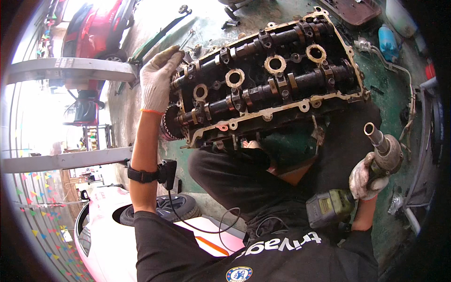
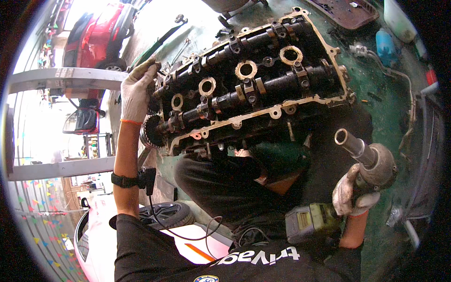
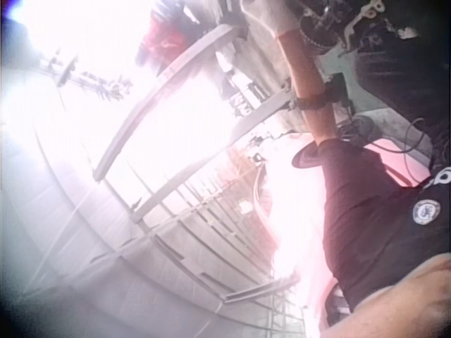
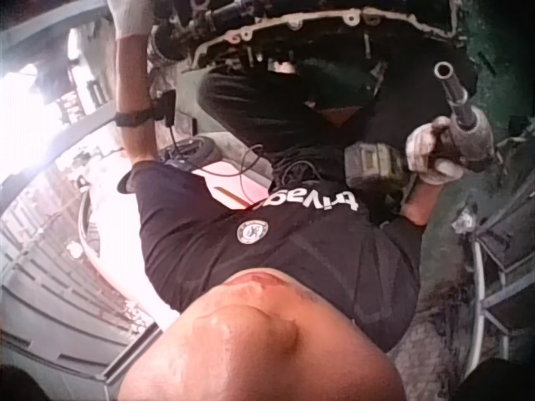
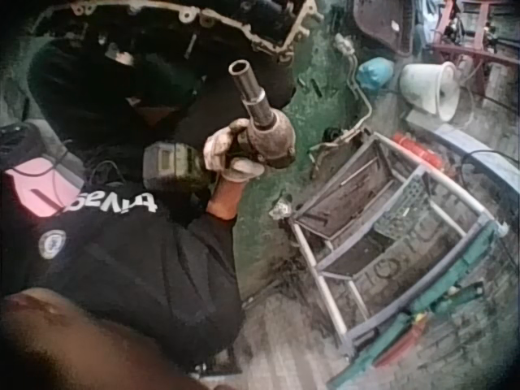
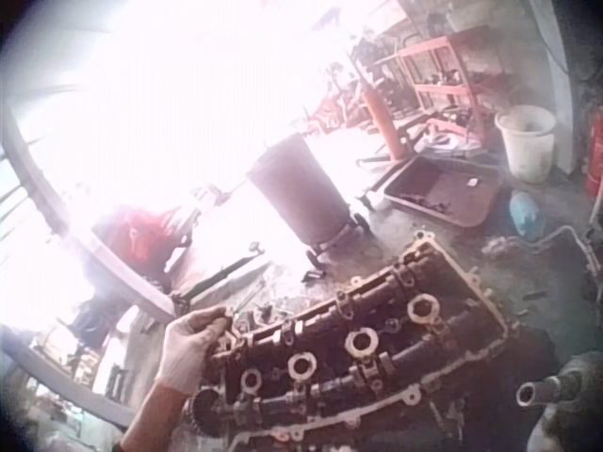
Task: The person uses a cordless impact wrench to tighten bolts on an engine cylinder head resting on their lap. They repeatedly position the tool, tighten fasteners, and remove the tool to move to the next bolt across the head surface.
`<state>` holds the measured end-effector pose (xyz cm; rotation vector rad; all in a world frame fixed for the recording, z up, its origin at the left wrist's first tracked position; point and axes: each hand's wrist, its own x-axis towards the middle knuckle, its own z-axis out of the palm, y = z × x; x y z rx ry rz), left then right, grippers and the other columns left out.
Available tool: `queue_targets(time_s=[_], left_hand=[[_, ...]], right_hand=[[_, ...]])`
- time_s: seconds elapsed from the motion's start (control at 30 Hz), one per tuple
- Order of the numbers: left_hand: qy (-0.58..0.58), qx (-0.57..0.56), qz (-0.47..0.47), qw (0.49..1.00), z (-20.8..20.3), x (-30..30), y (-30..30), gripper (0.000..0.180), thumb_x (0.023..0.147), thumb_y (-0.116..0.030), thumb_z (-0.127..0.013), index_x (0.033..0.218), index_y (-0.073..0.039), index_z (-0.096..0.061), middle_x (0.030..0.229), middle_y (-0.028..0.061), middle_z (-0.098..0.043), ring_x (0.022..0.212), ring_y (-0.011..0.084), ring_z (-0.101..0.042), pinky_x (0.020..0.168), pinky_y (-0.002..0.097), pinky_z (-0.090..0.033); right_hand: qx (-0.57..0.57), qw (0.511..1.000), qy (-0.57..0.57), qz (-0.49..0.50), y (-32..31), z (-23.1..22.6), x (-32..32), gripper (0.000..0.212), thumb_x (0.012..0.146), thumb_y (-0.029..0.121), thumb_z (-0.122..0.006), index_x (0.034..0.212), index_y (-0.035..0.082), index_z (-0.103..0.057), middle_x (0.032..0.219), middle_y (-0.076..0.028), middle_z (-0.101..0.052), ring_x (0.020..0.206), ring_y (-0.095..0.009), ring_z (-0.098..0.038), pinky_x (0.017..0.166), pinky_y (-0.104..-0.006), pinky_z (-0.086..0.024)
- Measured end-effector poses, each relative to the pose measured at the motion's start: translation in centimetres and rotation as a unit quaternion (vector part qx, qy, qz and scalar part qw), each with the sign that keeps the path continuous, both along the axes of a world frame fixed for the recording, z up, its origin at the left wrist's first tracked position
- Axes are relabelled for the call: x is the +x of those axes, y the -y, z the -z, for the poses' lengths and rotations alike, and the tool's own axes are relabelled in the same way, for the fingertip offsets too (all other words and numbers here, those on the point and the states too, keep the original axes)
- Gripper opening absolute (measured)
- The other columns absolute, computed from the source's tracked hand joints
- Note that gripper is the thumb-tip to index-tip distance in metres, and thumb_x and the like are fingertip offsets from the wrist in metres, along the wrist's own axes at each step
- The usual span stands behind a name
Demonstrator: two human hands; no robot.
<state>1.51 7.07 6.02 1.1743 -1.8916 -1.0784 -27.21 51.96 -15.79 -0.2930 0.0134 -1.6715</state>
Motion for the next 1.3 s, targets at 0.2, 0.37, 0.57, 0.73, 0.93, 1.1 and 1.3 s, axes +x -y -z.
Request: queue_targets(time_s=[0.2,0.37,0.57,0.73,0.93,1.1,1.3], left_hand=[[0.050,0.008,0.002,0.999,-0.1,-0.4,0.1,0.029,0.095,-0.006,-0.074,0.122,0.004,-0.072,0.110,0.0100,-0.077,0.097,0.0119,-0.071,0.089,0.0251,-0.054],[0.142,-0.064,0.019,0.988,-0.5,-0.3,-0.6,0.029,0.095,-0.005,-0.073,0.122,0.004,-0.073,0.112,0.0107,-0.077,0.099,0.0129,-0.071,0.092,0.0261,-0.055],[0.093,-0.032,-0.036,0.995,0.1,0.2,-1.3,0.030,0.095,-0.005,-0.074,0.123,0.005,-0.072,0.113,0.0116,-0.077,0.099,0.0136,-0.072,0.093,0.0263,-0.056],[0.040,-0.030,-0.025,0.998,0.0,0.5,-1.6,0.027,0.095,-0.001,-0.072,0.120,0.008,-0.072,0.111,0.0134,-0.076,0.098,0.0142,-0.072,0.091,0.0267,-0.058],[0.178,-0.069,0.034,0.981,0.0,0.3,-1.2,0.030,0.095,-0.005,-0.073,0.123,0.006,-0.072,0.111,0.0098,-0.077,0.098,0.0113,-0.070,0.091,0.0252,-0.055],[0.287,-0.147,0.075,0.944,0.3,0.1,-0.7,0.032,0.097,-0.011,-0.070,0.125,0.005,-0.071,0.112,0.0089,-0.078,0.100,0.0117,-0.070,0.093,0.0266,-0.053],[0.348,-0.200,0.073,0.913,0.3,0.2,-0.9,0.036,0.102,-0.019,-0.062,0.129,0.004,-0.069,0.112,0.0134,-0.077,0.103,0.0127,-0.069,0.095,0.0302,-0.052]], right_hand=[[0.022,1.000,0.005,-0.003,0.2,-0.9,0.5,0.084,0.071,0.004,-0.075,0.149,0.006,-0.043,0.101,-0.024,-0.073,0.051,-0.030,-0.062,0.049,-0.0437,-0.052],[0.039,0.999,0.012,-0.007,0.3,-1.3,0.9,0.083,0.072,0.006,-0.075,0.148,0.007,-0.043,0.105,-0.025,-0.072,0.057,-0.030,-0.065,0.054,-0.0431,-0.054],[0.066,0.998,0.006,-0.014,0.5,-1.7,1.3,0.082,0.071,0.003,-0.075,0.147,0.005,-0.042,0.108,-0.025,-0.071,0.062,-0.031,-0.066,0.056,-0.0434,-0.052],[0.107,0.994,0.004,-0.020,0.5,-2.1,1.4,0.082,0.070,0.004,-0.078,0.145,0.003,-0.044,0.109,-0.026,-0.071,0.060,-0.030,-0.065,0.054,-0.0441,-0.050],[0.148,0.988,0.009,-0.029,0.9,-2.6,1.7,0.084,0.068,0.006,-0.081,0.143,0.002,-0.044,0.107,-0.028,-0.070,0.064,-0.033,-0.066,0.054,-0.0445,-0.050],[0.169,0.984,-0.061,-0.006,1.0,-2.8,2.1,0.083,0.069,0.005,-0.081,0.143,0.002,-0.043,0.106,-0.025,-0.070,0.063,-0.032,-0.065,0.054,-0.0442,-0.051],[0.171,0.982,-0.086,-0.013,1.0,-2.9,2.0,0.085,0.068,0.004,-0.080,0.143,0.003,-0.042,0.109,-0.023,-0.070,0.062,-0.030,-0.064,0.054,-0.0416,-0.049]])
